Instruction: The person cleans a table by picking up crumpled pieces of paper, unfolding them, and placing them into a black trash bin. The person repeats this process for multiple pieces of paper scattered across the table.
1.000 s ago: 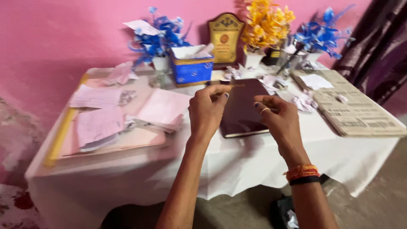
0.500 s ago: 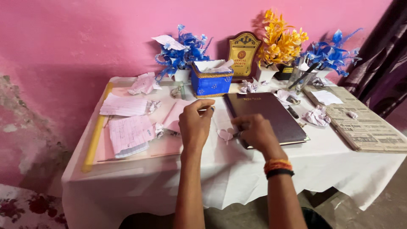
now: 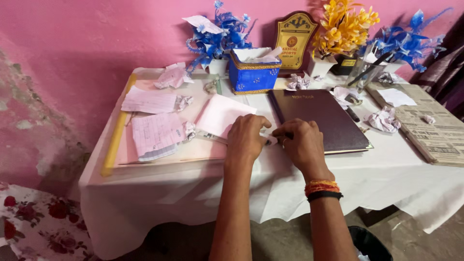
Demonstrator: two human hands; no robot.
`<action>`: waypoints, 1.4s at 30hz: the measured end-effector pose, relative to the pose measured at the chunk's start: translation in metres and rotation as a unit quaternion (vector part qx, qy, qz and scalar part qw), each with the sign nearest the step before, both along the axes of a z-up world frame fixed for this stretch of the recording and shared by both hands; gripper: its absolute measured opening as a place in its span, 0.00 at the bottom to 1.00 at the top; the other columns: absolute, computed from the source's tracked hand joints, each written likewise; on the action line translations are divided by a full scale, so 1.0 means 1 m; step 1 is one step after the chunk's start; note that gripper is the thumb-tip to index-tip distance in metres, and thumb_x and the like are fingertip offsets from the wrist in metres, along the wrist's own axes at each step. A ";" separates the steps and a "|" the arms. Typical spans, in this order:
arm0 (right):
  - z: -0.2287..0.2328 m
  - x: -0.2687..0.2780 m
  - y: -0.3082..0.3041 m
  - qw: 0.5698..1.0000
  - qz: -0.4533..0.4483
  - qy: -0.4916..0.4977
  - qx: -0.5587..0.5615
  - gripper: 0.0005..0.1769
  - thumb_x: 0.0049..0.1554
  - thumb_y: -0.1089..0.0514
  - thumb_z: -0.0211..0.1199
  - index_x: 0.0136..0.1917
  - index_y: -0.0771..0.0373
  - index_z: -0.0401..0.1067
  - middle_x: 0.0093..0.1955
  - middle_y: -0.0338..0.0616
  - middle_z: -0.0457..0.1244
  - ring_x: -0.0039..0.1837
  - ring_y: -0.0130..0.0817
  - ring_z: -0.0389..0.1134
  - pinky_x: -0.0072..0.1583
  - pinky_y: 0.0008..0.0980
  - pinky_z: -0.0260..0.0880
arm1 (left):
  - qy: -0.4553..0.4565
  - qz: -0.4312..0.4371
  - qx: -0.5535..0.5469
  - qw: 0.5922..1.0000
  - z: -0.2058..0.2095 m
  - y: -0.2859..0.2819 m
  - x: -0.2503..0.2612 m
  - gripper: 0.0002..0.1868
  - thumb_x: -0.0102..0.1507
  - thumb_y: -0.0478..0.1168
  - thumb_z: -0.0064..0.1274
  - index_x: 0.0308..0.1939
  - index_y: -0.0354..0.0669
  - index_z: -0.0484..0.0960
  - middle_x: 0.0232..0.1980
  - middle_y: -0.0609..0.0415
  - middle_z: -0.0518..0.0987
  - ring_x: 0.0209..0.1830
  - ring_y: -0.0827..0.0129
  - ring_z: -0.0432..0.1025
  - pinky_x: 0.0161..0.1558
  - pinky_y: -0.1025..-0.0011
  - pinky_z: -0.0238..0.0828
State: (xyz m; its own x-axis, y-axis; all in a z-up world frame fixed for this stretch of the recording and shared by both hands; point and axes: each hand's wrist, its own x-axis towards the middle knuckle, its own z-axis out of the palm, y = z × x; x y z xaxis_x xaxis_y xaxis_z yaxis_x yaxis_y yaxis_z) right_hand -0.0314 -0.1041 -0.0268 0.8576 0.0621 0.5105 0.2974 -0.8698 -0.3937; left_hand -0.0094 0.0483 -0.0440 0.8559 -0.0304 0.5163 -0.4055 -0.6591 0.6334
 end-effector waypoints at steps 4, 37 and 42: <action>0.004 0.000 -0.003 0.999 0.023 -0.018 0.037 0.10 0.47 0.64 0.69 0.44 0.56 0.83 0.45 0.44 0.73 0.47 0.47 0.73 0.54 0.43 0.72 | 0.010 0.004 0.009 1.000 -0.001 -0.002 0.004 0.17 0.46 0.32 0.70 0.38 0.45 0.89 0.42 0.49 0.85 0.48 0.54 0.77 0.50 0.58 0.72; 0.011 0.012 -0.011 0.888 0.001 0.179 0.423 0.18 0.63 0.59 0.55 0.59 0.72 0.76 0.42 0.43 0.66 0.41 0.28 0.65 0.44 0.28 0.69 | 0.154 -0.073 -0.282 0.944 0.024 -0.009 -0.001 0.08 0.63 0.36 0.58 0.43 0.36 0.86 0.38 0.50 0.87 0.29 0.71 0.83 0.32 0.73 0.79; 0.011 0.015 -0.019 0.731 0.148 0.236 0.623 0.20 0.61 0.72 0.49 0.65 0.73 0.68 0.54 0.50 0.68 0.54 0.36 0.72 0.57 0.30 0.74 | 0.158 -0.077 -0.332 0.927 0.021 -0.008 0.001 0.08 0.64 0.34 0.56 0.45 0.32 0.84 0.37 0.48 0.86 0.30 0.71 0.83 0.33 0.73 0.77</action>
